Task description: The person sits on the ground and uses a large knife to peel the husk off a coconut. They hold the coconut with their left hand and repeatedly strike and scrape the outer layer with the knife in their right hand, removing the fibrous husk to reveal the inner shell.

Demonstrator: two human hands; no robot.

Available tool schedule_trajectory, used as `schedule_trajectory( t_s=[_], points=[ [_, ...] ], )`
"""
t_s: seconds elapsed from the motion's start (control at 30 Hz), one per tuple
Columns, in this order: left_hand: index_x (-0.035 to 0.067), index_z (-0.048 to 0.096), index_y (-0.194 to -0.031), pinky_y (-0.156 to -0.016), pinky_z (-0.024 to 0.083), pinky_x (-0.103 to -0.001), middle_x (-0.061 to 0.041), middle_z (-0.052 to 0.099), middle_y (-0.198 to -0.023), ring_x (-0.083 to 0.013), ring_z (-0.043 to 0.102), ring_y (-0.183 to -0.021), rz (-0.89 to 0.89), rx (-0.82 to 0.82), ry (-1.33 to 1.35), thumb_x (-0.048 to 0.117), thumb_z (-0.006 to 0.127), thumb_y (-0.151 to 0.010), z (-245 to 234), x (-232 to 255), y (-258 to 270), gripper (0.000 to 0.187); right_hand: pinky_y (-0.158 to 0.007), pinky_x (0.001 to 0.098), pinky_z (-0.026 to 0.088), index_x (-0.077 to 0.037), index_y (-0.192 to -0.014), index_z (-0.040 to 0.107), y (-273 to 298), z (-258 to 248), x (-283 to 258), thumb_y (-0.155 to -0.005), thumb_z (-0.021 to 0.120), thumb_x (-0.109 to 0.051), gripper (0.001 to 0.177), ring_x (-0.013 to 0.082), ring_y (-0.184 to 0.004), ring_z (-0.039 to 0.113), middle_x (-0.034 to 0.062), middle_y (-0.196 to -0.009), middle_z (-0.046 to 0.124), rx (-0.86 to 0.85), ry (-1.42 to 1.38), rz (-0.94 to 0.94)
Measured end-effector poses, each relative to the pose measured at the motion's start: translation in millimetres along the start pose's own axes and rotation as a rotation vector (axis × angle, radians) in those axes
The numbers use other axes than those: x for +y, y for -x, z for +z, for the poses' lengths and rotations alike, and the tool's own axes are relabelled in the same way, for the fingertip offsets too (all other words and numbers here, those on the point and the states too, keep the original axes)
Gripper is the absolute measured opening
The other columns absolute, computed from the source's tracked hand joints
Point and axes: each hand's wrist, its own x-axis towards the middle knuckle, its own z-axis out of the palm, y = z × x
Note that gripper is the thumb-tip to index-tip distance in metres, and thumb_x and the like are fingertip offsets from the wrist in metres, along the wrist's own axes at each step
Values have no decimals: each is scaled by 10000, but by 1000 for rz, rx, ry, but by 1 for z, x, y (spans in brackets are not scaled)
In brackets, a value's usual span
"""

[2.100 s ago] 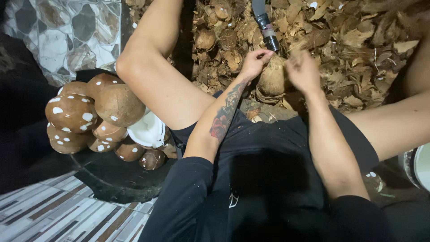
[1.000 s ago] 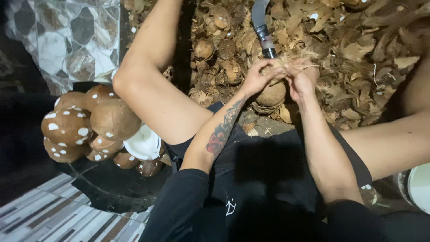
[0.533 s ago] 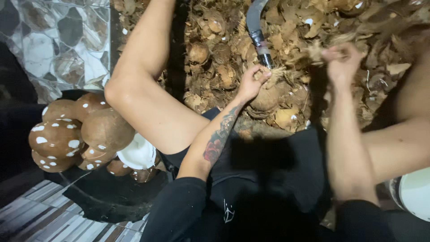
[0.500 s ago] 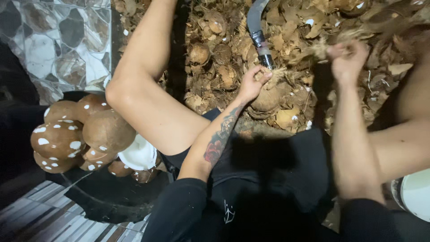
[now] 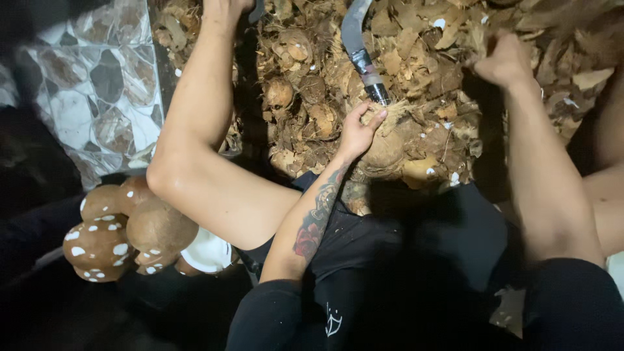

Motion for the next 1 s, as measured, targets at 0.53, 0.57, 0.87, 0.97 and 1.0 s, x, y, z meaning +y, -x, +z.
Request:
schedule_trajectory(
  t_s=[0.53,0.57,0.87,0.97,1.0],
  points=[
    [129,743,-1050,-1080,488,-497,-145,749,-1099,-313,676,-1218,82,57,60,329,704,-1049,2,5,3,204,-1104,604,328,-107,-1412,553,67,90,-16,-936,706,-253,521,325,-1356,446,160,-1500,457,-352,-206,-538],
    [157,755,-1032,-1065,489,-487,-122,752,-1051,-295,689,-1174,93,42,48,326,695,-1053,1,4,2,180,-990,539,410,-56,-1352,584,63,87,-10,-954,700,-169,429,307,-1205,523,185,-1356,524,-348,-343,-551],
    [205,773,-1088,-1013,505,-446,-53,766,-1095,-238,700,-1083,124,-10,73,326,573,-1090,-3,-6,-3,234,-851,413,590,-23,-1143,679,51,34,0,-1065,666,-15,80,223,-901,703,142,-1024,716,-126,-580,-418],
    [223,757,-1113,-969,488,-415,-10,752,-1176,-211,679,-1085,67,-47,65,371,522,-1085,-4,-7,-5,279,-856,323,598,-95,-1095,684,33,14,-4,-1098,642,-26,80,158,-913,714,61,-1053,749,1,-545,-295],
    [222,756,-1112,-952,472,-382,0,743,-1127,-195,663,-1057,45,-58,81,316,509,-1092,-4,-5,-5,265,-677,219,676,-24,-1090,665,22,9,-3,-1109,643,42,72,156,-752,763,121,-992,770,22,-703,-322]
  ],
)
